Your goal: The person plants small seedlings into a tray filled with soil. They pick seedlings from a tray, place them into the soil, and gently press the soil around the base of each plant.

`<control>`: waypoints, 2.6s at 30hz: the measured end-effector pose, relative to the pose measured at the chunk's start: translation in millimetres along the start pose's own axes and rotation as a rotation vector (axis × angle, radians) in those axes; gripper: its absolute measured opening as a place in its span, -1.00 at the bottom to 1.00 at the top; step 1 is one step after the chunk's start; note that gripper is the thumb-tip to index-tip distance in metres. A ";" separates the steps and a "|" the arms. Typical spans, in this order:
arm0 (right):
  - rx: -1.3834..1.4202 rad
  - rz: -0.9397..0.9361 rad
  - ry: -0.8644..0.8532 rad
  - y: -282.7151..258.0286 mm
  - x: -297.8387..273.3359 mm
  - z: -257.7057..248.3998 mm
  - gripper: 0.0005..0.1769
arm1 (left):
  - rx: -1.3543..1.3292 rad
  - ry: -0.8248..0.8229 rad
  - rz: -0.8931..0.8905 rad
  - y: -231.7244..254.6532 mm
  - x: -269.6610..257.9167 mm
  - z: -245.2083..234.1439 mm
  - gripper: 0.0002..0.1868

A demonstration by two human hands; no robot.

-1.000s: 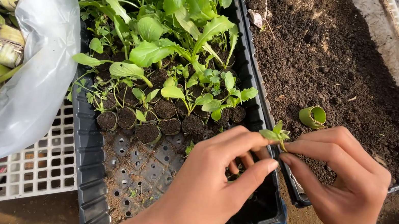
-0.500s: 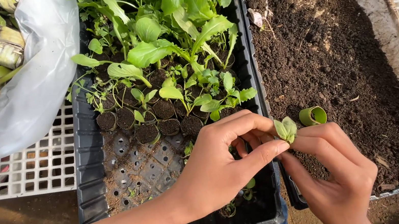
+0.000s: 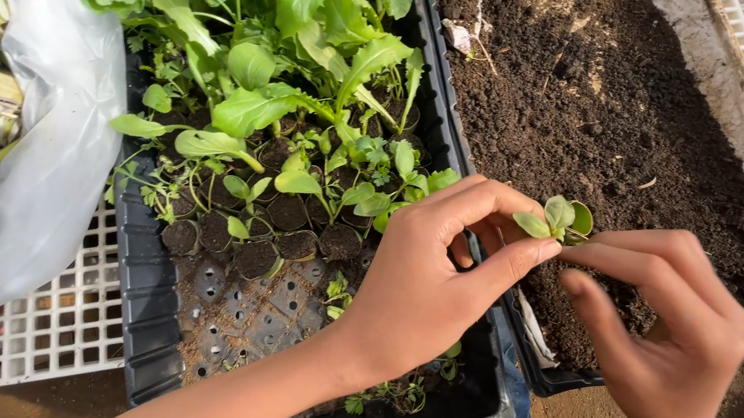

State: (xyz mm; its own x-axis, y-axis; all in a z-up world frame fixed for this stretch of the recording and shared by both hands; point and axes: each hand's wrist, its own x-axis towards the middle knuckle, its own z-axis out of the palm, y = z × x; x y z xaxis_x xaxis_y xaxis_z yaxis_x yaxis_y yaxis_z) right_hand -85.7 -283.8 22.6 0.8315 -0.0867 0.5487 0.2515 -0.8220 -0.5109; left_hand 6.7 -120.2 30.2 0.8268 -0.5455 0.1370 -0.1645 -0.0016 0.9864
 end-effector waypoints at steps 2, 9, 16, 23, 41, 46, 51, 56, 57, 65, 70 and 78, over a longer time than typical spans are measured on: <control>-0.019 0.041 0.018 11.3 -2.8 -8.8 -0.88 | -0.040 -0.012 -0.028 0.0 7.8 4.0 -0.89; -0.185 0.202 -0.127 51.2 -6.2 -31.6 -0.73 | -0.243 -0.051 -0.070 3.6 33.1 26.9 -0.92; -0.156 0.301 -0.270 86.5 -29.3 -23.3 -0.45 | -0.272 -0.120 -0.086 0.2 51.2 43.6 -0.91; -0.181 0.583 -0.487 70.1 -15.5 -28.6 -0.30 | -0.237 -0.079 -0.238 -33.6 60.6 47.7 -0.88; 0.097 0.173 -0.169 52.4 8.3 -11.6 -0.85 | -0.409 -0.112 -0.306 -2.0 51.6 30.3 -0.88; 0.150 0.126 -0.179 28.7 8.2 -10.4 -0.91 | -0.334 -0.074 -0.296 13.0 37.5 5.4 -0.88; 0.180 -0.038 -0.301 10.9 -4.1 1.1 -0.87 | -0.379 -0.036 -0.263 24.4 28.1 -20.1 -0.85; 0.128 -0.205 -0.469 4.7 -41.3 22.2 -0.84 | -0.351 -0.036 -0.261 19.6 26.0 -18.7 -0.86; 0.100 -0.174 -0.526 0.8 -47.6 22.8 -0.77 | -0.299 -0.074 -0.262 19.6 27.3 -16.4 -0.84; -0.150 0.123 -0.188 26.7 -26.1 -23.4 -0.76 | -0.217 -0.167 -0.264 -21.6 54.8 34.1 -0.91; -0.338 0.249 -0.397 77.2 -40.8 -32.5 -0.17 | -0.140 -0.176 -0.202 -30.4 67.1 42.3 -0.92; -0.290 0.215 -0.254 62.5 -36.9 -26.1 -0.54 | -0.033 -0.184 -0.207 -38.2 65.9 38.9 -0.93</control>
State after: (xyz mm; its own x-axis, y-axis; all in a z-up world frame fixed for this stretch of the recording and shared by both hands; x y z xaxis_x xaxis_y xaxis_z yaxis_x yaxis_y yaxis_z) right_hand -113.6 -346.7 -12.3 0.9543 -0.1614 0.2515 -0.0597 -0.9276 -0.3687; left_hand 46.5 -188.7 -2.0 0.7289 -0.6795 -0.0837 0.0179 -0.1033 0.9945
